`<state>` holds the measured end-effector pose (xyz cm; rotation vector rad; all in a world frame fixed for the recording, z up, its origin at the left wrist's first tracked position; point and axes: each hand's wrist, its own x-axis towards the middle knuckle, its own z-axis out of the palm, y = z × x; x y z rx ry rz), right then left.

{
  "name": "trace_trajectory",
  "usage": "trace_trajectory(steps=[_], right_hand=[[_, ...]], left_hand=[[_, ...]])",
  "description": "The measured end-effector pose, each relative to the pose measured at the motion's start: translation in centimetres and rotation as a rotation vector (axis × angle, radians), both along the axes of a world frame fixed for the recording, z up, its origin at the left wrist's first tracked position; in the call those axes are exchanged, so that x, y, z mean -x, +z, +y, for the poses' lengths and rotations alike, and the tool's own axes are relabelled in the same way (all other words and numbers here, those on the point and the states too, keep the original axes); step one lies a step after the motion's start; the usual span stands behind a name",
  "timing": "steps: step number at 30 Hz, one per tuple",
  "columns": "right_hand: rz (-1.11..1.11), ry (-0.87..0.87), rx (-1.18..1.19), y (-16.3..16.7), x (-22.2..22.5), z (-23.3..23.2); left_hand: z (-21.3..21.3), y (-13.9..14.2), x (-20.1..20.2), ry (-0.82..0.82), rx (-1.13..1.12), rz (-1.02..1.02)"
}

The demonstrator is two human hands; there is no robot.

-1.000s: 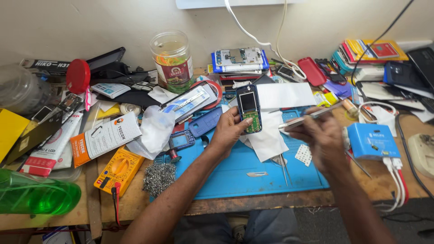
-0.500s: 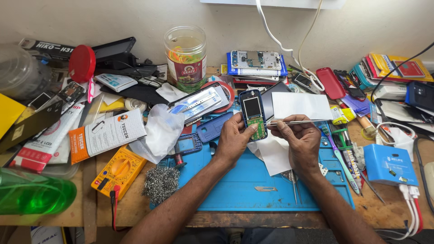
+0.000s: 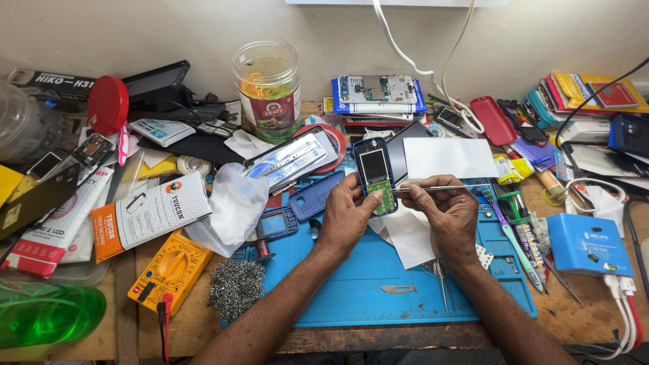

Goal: The person works on a disassembled mobile phone, using tweezers to adjust components on the circuit board and a metal file to shape a small metal piece. The person repeatedly handles the phone and file while seated at a cluttered workbench.

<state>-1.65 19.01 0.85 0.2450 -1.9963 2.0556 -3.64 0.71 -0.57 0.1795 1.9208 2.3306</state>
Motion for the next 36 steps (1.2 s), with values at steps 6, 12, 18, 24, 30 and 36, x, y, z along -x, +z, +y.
trace_trajectory(steps=[6, 12, 18, 24, 30, 36], right_hand=[[-0.028, -0.004, 0.009, 0.26, -0.12, -0.15], [-0.047, -0.014, -0.007, 0.41, -0.21, -0.14], [-0.033, -0.01, -0.019, 0.2, -0.24, 0.04], [-0.022, -0.006, -0.041, -0.04, -0.05, 0.17], [-0.024, -0.009, -0.06, -0.19, -0.02, 0.1], [-0.027, -0.01, -0.071, 0.02, -0.06, 0.01]], left_hand=[[-0.02, 0.01, -0.13, -0.006, -0.003, -0.002], [-0.05, 0.13, -0.3, 0.006, 0.015, 0.0], [-0.01, 0.27, -0.35, 0.009, 0.055, 0.024], [-0.02, 0.23, -0.23, 0.021, 0.098, 0.027], [-0.06, -0.15, -0.18, 0.018, 0.091, 0.036], [-0.01, -0.28, -0.1, 0.025, 0.119, 0.025]])
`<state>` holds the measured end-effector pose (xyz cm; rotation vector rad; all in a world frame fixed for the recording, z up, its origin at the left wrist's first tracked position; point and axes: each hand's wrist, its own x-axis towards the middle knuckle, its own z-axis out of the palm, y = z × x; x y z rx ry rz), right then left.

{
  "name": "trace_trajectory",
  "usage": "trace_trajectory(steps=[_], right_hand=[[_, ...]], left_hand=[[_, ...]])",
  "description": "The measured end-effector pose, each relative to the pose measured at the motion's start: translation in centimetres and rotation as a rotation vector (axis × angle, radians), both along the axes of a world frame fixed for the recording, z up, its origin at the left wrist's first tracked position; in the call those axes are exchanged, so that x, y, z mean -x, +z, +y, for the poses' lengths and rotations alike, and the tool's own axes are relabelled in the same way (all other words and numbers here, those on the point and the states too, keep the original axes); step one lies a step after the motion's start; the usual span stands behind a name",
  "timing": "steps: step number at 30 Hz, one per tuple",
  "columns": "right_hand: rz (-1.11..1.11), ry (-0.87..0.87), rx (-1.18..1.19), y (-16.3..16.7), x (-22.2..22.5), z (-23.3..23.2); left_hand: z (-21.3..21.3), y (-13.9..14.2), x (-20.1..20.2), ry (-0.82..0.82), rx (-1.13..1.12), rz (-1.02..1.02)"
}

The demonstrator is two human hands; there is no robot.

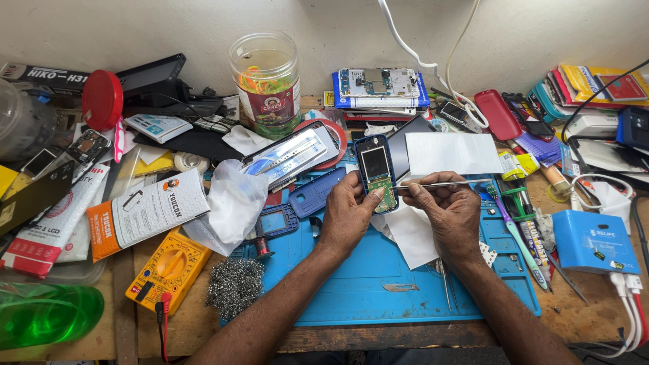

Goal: The person works on a disassembled mobile phone, using tweezers to adjust components on the circuit board and a metal file to shape a small metal piece. The person repeatedly handles the phone and file while seated at a cluttered workbench.

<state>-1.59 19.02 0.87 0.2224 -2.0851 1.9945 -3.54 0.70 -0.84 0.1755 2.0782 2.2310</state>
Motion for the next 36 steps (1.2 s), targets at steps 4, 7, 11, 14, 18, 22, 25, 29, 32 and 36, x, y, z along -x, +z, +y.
trace_trajectory(steps=[4, 7, 11, 14, 18, 22, 25, 29, 32, 36], right_hand=[[0.004, 0.002, -0.007, 0.16, -0.04, -0.13], [0.006, 0.0, -0.019, 0.22, -0.08, -0.18], [-0.003, -0.012, -0.042, 0.25, -0.09, -0.15], [-0.003, -0.014, -0.044, 0.21, -0.06, -0.11], [-0.007, -0.014, -0.034, 0.12, -0.06, -0.09], [0.0, -0.02, -0.057, -0.01, -0.14, -0.02], [-0.005, -0.029, -0.075, -0.11, -0.13, 0.08], [-0.003, -0.033, -0.088, -0.28, -0.02, 0.2], [-0.003, -0.033, -0.075, -0.45, 0.03, 0.26], [0.01, -0.02, -0.063, -0.58, 0.02, 0.33]], left_hand=[[0.0, -0.06, -0.05, 0.003, 0.009, 0.009], [0.05, -0.13, -0.03, 0.009, 0.011, 0.01], [0.1, -0.28, 0.0, 0.009, 0.018, 0.013], [0.15, -0.39, -0.03, 0.007, 0.013, 0.012], [0.16, -0.38, -0.01, 0.001, 0.005, 0.008], [0.19, -0.35, -0.11, 0.008, 0.023, 0.005], [0.23, -0.34, -0.08, 0.004, 0.022, 0.009], [0.23, -0.34, 0.01, 0.003, 0.029, 0.015], [0.23, -0.35, -0.01, -0.001, 0.022, 0.01], [0.25, -0.28, -0.04, -0.006, 0.023, -0.006]])
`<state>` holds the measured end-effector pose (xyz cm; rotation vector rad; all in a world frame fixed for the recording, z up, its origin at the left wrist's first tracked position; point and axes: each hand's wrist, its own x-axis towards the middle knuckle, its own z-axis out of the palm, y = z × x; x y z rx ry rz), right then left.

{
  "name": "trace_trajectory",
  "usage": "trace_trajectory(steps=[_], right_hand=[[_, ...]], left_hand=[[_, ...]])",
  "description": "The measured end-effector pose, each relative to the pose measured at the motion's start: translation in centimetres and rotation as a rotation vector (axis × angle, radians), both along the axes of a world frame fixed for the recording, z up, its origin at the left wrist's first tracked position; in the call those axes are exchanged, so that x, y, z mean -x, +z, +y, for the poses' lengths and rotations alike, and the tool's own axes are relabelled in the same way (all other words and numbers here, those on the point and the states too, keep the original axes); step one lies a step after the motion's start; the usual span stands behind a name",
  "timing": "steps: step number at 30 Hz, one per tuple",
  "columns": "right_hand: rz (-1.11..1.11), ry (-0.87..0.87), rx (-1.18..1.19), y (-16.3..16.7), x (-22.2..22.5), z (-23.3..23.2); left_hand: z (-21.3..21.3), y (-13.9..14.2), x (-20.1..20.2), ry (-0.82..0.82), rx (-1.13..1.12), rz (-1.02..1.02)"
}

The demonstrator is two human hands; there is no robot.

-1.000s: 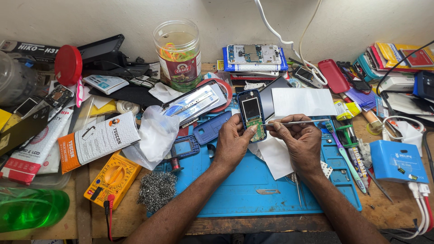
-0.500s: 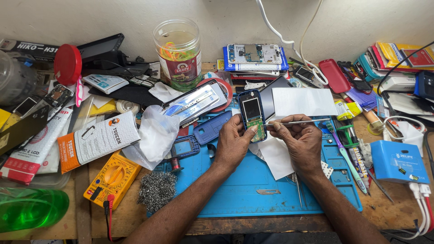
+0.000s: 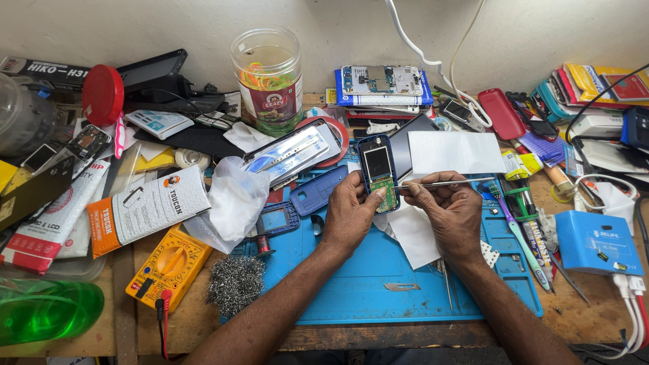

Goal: The person works on a disassembled mobile phone, using tweezers to adjust components on the circuit board and a metal file to shape a small metal piece. The person repeatedly handles the phone and file while seated at a cluttered workbench.

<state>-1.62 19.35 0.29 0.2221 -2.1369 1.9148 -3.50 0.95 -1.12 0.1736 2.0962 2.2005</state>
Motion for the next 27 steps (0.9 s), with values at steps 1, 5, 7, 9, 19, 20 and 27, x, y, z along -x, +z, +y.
trace_trajectory(steps=[1, 5, 7, 9, 19, 20, 27], right_hand=[[-0.004, -0.005, -0.006, 0.0, -0.01, 0.01], [-0.002, -0.005, -0.006, 0.06, -0.05, 0.01], [0.004, 0.002, -0.001, 0.09, -0.07, -0.03], [0.002, 0.001, -0.001, 0.11, -0.1, -0.1], [0.005, 0.007, -0.023, 0.04, -0.11, -0.15], [0.007, 0.009, -0.021, 0.02, -0.1, -0.13], [0.012, 0.015, -0.014, -0.16, -0.01, -0.02]], left_hand=[[0.0, 0.03, 0.0, 0.002, -0.001, 0.002], [0.0, 0.15, -0.01, 0.005, 0.004, 0.0], [0.02, 0.18, -0.01, 0.004, 0.008, -0.004], [0.02, 0.16, -0.02, 0.003, 0.007, -0.006], [-0.13, -0.1, -0.05, 0.005, -0.01, 0.004], [-0.13, -0.09, -0.03, 0.004, -0.014, 0.005], [-0.06, -0.06, 0.05, 0.003, -0.004, 0.003]])
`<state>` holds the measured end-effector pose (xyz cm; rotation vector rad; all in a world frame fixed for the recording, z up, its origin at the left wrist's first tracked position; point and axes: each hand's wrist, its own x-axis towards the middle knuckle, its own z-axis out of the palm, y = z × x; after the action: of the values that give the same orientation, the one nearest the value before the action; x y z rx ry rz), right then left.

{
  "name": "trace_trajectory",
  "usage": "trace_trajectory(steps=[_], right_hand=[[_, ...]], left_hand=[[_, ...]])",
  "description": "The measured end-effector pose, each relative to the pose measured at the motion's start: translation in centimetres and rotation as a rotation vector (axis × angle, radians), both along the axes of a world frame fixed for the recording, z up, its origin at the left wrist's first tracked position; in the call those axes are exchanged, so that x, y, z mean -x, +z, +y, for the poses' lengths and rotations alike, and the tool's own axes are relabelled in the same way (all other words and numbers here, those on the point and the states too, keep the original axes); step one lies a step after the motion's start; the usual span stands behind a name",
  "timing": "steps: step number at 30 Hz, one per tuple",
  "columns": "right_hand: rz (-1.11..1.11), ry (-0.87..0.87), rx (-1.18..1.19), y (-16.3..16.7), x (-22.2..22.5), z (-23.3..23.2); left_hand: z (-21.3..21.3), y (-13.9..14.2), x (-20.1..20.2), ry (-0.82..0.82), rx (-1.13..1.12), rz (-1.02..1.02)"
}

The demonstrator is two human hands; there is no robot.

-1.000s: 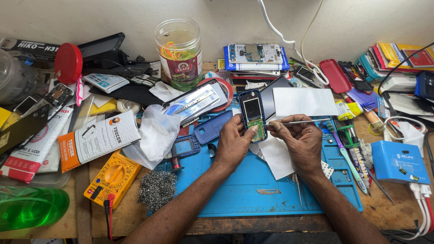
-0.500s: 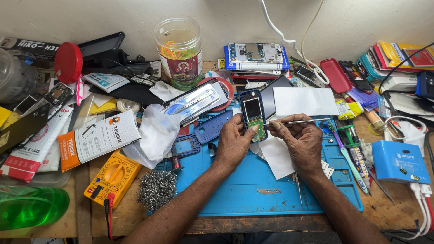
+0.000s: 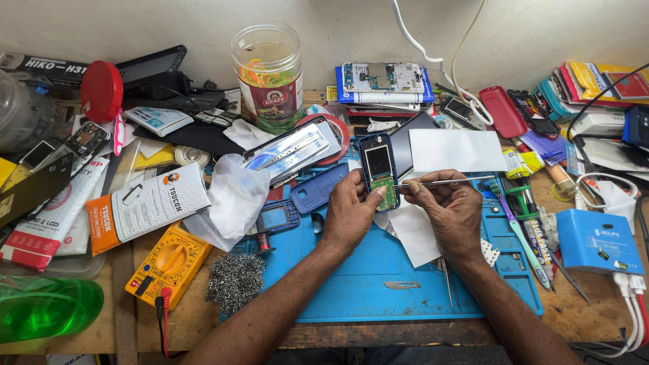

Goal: The person works on a disassembled mobile phone, using tweezers to adjust components on the circuit board and a metal file to shape a small metal piece. The person repeatedly handles the phone and file while seated at a cluttered workbench.

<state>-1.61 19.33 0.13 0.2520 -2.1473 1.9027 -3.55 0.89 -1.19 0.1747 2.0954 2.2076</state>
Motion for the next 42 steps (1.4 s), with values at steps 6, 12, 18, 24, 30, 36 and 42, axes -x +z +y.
trace_trajectory(steps=[6, 12, 18, 24, 30, 36, 42], right_hand=[[-0.001, -0.012, 0.002, -0.12, -0.01, 0.02], [0.001, -0.016, 0.0, -0.15, -0.13, -0.1], [0.024, -0.013, -0.009, -0.11, -0.29, -0.37], [-0.006, -0.04, -0.052, 0.12, -0.33, -0.45], [0.008, -0.037, -0.069, -0.08, -0.34, -0.46], [0.008, -0.025, -0.065, -0.12, -0.44, -0.46], [0.007, -0.026, -0.033, 0.24, -0.25, -0.67]], left_hand=[[0.09, -0.03, 0.02, 0.0, 0.002, -0.007], [0.09, -0.14, 0.01, 0.002, 0.002, -0.001], [-0.06, -0.27, -0.04, 0.008, 0.024, 0.003], [-0.06, -0.27, -0.03, 0.008, 0.012, -0.002], [-0.13, -0.33, -0.02, 0.018, 0.034, 0.017], [-0.18, -0.49, -0.1, 0.021, 0.07, 0.017], [-0.08, -0.33, -0.02, 0.021, 0.039, 0.025]])
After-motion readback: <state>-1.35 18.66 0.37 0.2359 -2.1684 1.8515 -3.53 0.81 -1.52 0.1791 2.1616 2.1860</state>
